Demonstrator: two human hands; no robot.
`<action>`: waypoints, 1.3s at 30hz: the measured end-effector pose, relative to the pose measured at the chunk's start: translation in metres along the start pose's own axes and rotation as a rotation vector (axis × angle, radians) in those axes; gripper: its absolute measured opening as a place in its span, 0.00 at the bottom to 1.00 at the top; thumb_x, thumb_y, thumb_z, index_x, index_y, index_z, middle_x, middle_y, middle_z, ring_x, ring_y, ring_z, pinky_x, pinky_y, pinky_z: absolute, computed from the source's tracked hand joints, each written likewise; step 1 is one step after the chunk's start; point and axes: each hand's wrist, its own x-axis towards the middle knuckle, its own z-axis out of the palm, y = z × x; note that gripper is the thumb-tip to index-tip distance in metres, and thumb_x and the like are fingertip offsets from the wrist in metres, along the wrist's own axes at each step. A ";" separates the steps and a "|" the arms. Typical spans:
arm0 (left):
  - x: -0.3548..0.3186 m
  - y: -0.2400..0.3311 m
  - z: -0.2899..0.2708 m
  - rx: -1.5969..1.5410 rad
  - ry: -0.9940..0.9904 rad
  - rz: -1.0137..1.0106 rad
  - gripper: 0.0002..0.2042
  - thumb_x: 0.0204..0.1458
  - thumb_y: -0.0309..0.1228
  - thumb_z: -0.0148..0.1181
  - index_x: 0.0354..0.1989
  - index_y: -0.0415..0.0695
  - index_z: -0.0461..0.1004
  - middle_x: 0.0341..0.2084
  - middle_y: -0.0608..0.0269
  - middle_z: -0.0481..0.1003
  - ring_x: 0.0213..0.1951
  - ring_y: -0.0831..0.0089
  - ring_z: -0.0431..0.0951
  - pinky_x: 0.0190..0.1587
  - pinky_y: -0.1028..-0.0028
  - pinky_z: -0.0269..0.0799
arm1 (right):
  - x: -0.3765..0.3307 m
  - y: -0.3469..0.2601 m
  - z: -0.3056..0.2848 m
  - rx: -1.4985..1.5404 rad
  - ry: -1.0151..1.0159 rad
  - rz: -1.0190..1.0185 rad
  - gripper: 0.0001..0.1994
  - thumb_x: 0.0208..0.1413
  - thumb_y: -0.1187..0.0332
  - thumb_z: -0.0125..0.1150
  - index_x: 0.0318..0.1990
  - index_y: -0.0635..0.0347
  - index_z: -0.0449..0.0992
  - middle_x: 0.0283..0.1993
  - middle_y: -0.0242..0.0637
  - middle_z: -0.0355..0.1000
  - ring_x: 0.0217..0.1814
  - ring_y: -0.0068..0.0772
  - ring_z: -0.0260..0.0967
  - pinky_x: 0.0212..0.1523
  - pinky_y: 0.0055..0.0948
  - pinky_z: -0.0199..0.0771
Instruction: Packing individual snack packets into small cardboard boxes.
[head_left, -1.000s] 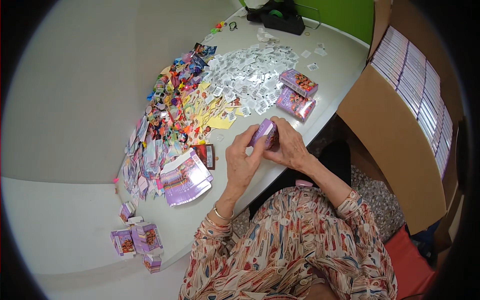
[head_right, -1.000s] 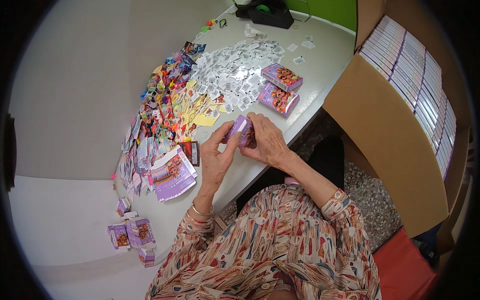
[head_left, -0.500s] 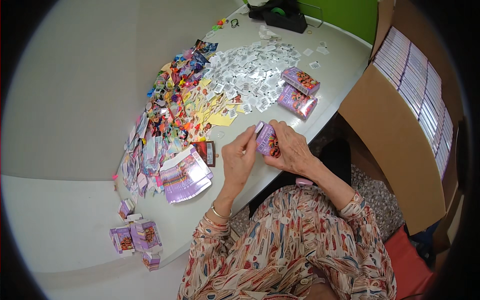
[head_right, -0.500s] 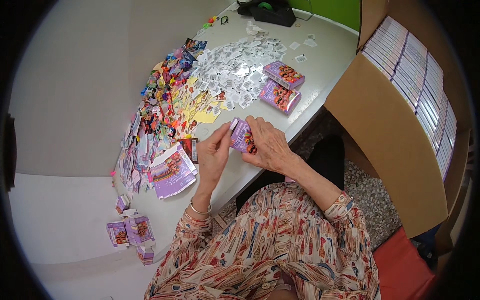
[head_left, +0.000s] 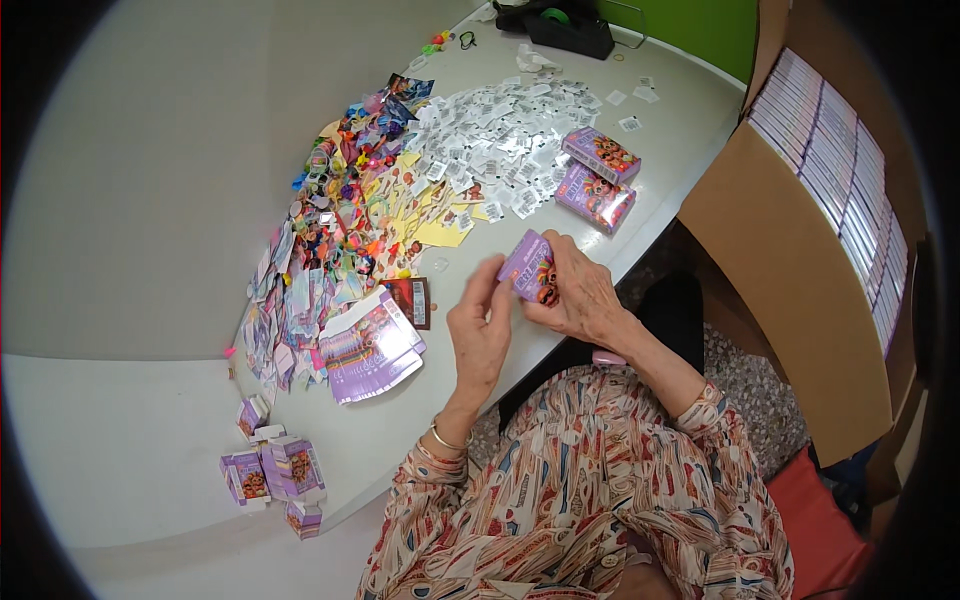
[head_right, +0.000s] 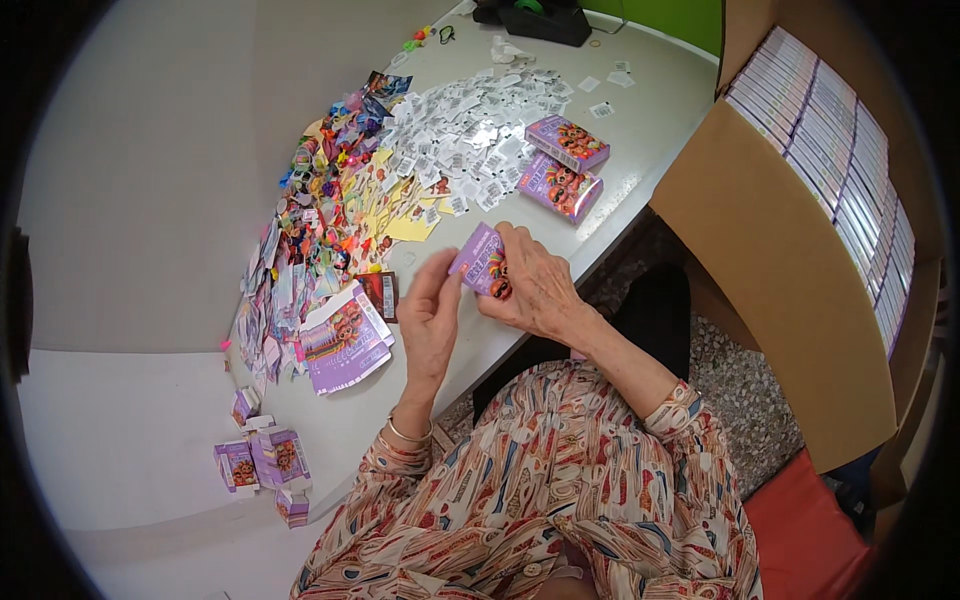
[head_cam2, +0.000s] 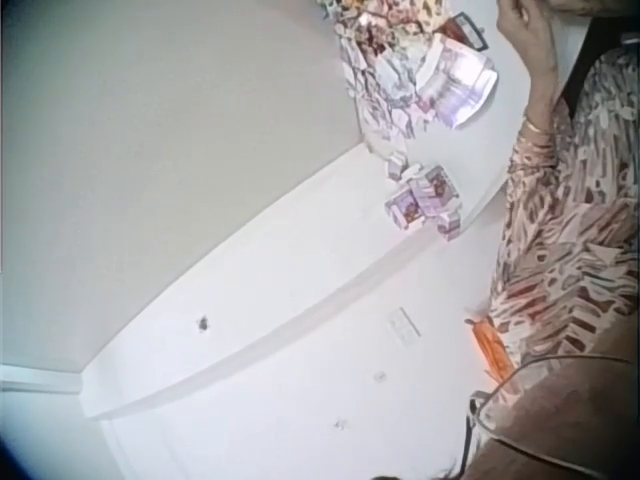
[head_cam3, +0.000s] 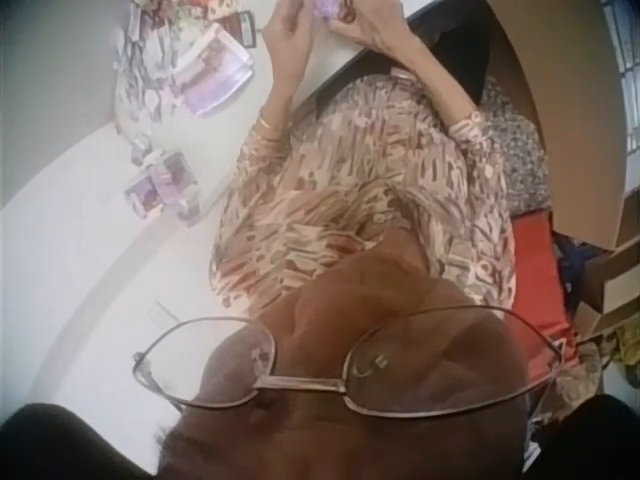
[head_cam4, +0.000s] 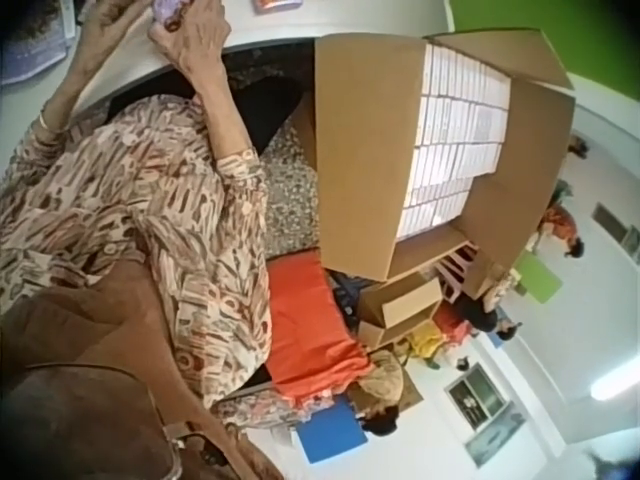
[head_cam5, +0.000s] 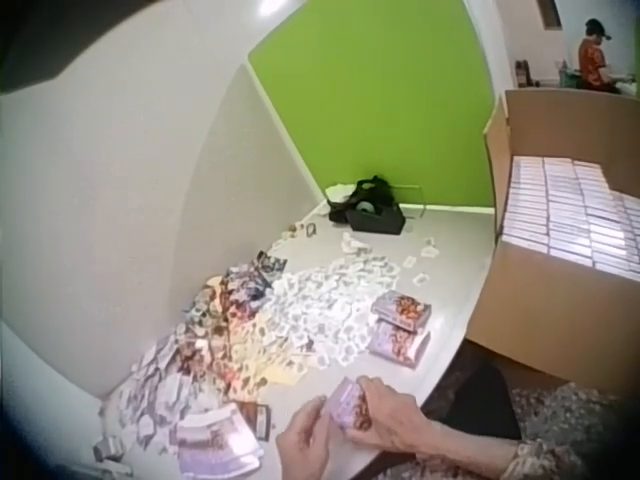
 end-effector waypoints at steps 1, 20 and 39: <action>-0.001 0.002 0.001 0.000 -0.001 0.001 0.15 0.54 0.20 0.55 0.51 0.33 0.70 0.45 0.45 0.76 0.47 0.60 0.78 0.48 0.71 0.72 | -0.001 0.000 -0.001 -0.012 0.022 0.000 0.38 0.40 0.58 0.68 0.56 0.67 0.56 0.42 0.49 0.64 0.42 0.51 0.69 0.36 0.42 0.72; -0.002 0.003 -0.021 0.080 -0.047 -0.033 0.19 0.54 0.29 0.61 0.52 0.36 0.68 0.53 0.52 0.70 0.57 0.62 0.69 0.59 0.67 0.61 | 0.042 0.021 -0.055 -0.500 0.309 0.039 0.39 0.35 0.62 0.70 0.57 0.67 0.58 0.50 0.47 0.64 0.52 0.47 0.62 0.50 0.41 0.62; 0.089 -0.039 0.068 0.325 -0.105 0.159 0.16 0.50 0.33 0.61 0.43 0.35 0.74 0.31 0.50 0.78 0.33 0.65 0.78 0.39 0.69 0.72 | 0.030 0.050 -0.064 -0.321 0.189 0.249 0.48 0.42 0.55 0.71 0.64 0.73 0.48 0.53 0.56 0.62 0.54 0.55 0.62 0.53 0.42 0.66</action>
